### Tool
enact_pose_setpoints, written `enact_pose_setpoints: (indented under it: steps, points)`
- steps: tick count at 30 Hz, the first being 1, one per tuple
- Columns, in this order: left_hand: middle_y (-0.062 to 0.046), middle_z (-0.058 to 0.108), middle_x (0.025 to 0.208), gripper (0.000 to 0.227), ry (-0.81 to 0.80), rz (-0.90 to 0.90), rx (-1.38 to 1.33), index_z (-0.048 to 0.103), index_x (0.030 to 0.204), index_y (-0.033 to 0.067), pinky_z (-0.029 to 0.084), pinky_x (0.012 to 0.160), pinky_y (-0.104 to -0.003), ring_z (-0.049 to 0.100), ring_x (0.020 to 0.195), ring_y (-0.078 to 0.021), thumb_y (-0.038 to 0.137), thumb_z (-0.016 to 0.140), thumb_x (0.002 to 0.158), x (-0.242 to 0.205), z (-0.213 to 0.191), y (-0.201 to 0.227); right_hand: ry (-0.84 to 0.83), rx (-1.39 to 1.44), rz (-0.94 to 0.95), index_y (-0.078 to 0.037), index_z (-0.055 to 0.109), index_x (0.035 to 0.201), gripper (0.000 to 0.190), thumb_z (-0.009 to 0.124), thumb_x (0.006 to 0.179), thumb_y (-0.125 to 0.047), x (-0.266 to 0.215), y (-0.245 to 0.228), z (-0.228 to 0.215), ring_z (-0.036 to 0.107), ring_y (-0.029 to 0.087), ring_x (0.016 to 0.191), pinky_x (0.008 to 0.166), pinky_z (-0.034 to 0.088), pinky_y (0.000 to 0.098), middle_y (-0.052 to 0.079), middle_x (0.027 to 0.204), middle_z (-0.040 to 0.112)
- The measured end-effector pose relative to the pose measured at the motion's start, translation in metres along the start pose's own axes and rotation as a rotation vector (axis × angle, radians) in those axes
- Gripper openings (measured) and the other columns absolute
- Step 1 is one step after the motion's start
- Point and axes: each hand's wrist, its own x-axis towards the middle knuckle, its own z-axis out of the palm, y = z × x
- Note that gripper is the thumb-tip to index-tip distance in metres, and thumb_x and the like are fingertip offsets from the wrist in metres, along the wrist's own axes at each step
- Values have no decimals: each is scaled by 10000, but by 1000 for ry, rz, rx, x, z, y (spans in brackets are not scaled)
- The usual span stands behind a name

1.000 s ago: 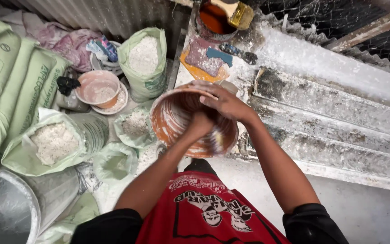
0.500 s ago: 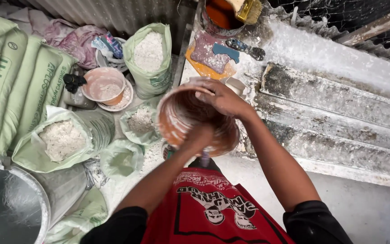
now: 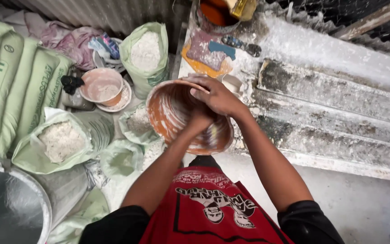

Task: Applying a reddish liquid coating to a circular mold using a paint brush.

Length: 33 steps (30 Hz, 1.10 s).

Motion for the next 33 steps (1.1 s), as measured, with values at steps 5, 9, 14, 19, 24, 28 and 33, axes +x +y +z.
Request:
enact_pose_setpoints:
  steps: [5, 9, 14, 19, 24, 28, 33]
  points:
    - [-176, 759, 1052, 279, 280, 280, 107, 790, 1054, 68, 538, 1016, -493, 693, 1118, -344, 273, 702, 886, -40, 58, -29, -76, -39, -90, -66, 659, 1329, 396, 669, 979, -251, 1, -22, 9, 512, 510, 1323, 1144, 353, 597, 273, 1376, 605]
    - [-188, 751, 1088, 296, 151, 51, -93, 794, 1077, 58, 538, 1006, -522, 669, 1158, -379, 281, 662, 932, -35, 2, 6, -47, -39, -95, -39, 660, 1315, 378, 668, 989, -232, 4, -19, 4, 528, 511, 1303, 1124, 380, 582, 277, 1357, 616]
    - [-133, 735, 893, 296, -15, -180, -139, 800, 916, 122, 533, 664, -526, 705, 900, -382, 340, 601, 922, -20, -7, 9, -98, -89, -46, -91, 673, 1325, 401, 658, 985, -303, 13, -24, 9, 534, 468, 1321, 1144, 367, 574, 230, 1367, 623]
    - [-39, 781, 850, 378, -83, -129, 87, 827, 858, 231, 609, 681, -462, 776, 938, -283, 518, 581, 844, 29, 72, -35, -79, -75, 38, -140, 666, 1340, 418, 667, 969, -332, 20, -21, 11, 520, 444, 1333, 1146, 375, 557, 207, 1375, 615]
    - [-47, 753, 755, 267, 60, -174, 296, 810, 836, 173, 571, 516, -408, 773, 784, -265, 304, 597, 928, -27, 6, -48, -90, -125, 28, -149, 644, 1354, 444, 685, 954, -338, 26, -11, 11, 506, 442, 1344, 1160, 362, 550, 198, 1379, 600]
    - [-214, 770, 1039, 310, 12, -119, 72, 799, 1082, 32, 628, 777, -570, 721, 1080, -394, 189, 556, 973, -86, -108, 68, -108, -63, 40, -162, 642, 1356, 441, 675, 961, -355, 25, -18, 8, 492, 416, 1369, 1167, 359, 538, 180, 1399, 589]
    - [-91, 727, 767, 189, 15, -394, 421, 789, 859, 52, 534, 358, -556, 733, 670, -322, 129, 621, 900, -50, -61, -25, -83, -18, -2, -76, 606, 1379, 507, 710, 945, -315, 19, -14, 8, 463, 489, 1371, 1176, 337, 568, 273, 1408, 544]
